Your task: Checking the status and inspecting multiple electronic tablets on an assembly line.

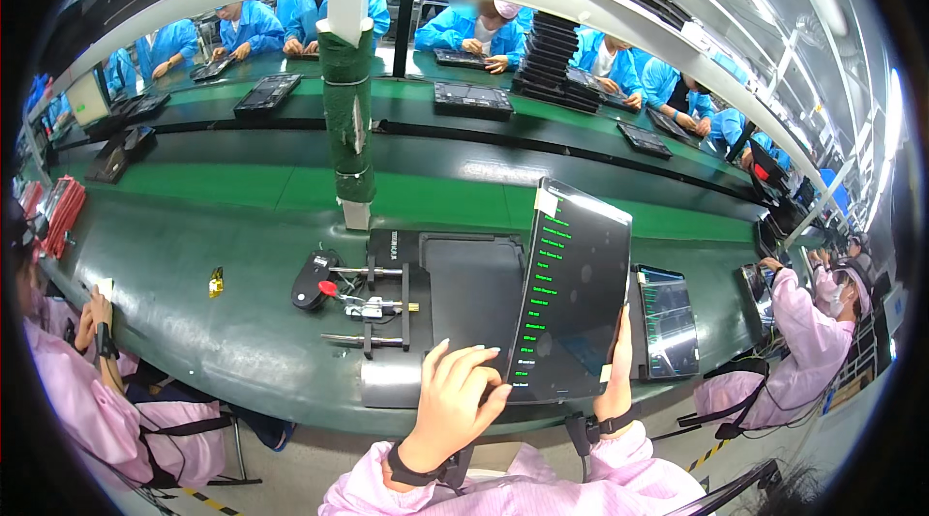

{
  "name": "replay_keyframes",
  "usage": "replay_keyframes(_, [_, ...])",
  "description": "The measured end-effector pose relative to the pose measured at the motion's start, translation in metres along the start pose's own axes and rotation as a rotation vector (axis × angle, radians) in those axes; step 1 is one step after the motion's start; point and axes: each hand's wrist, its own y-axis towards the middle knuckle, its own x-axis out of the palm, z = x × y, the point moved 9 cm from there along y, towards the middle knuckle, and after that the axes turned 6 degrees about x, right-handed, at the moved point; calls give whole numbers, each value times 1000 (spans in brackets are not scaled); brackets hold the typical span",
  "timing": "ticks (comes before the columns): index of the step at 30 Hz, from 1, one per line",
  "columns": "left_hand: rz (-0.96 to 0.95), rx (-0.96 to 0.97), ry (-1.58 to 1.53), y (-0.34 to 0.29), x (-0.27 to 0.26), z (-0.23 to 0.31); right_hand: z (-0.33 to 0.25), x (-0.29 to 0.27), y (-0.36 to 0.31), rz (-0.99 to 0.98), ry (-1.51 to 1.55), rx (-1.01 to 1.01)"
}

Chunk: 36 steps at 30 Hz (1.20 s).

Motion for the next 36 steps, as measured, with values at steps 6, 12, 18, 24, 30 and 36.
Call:
replay_keyframes(6, [-9,11,119,-8,1,-5,-10,61,-6,-749,697,92])
replay_keyframes(12, [76,-33,-72,-15,10,-18,-4,14,-10,-114,53,-157])
replay_keyframes(18, [143,-37,-112,-7,1,-16,-15,16,-30,86,-1187,-699])
replay_keyframes(24, [-46,90,-375,18,37,20,-26,5,-37,-14,-841,-600])
replay_keyframes(30, [-4,143,-418,20,44,35,-22,6,-38,-26,-919,-607])
replay_keyframes(36, [95,-41,-273,23,66,1,-10,4,-25,17,-1032,-582])
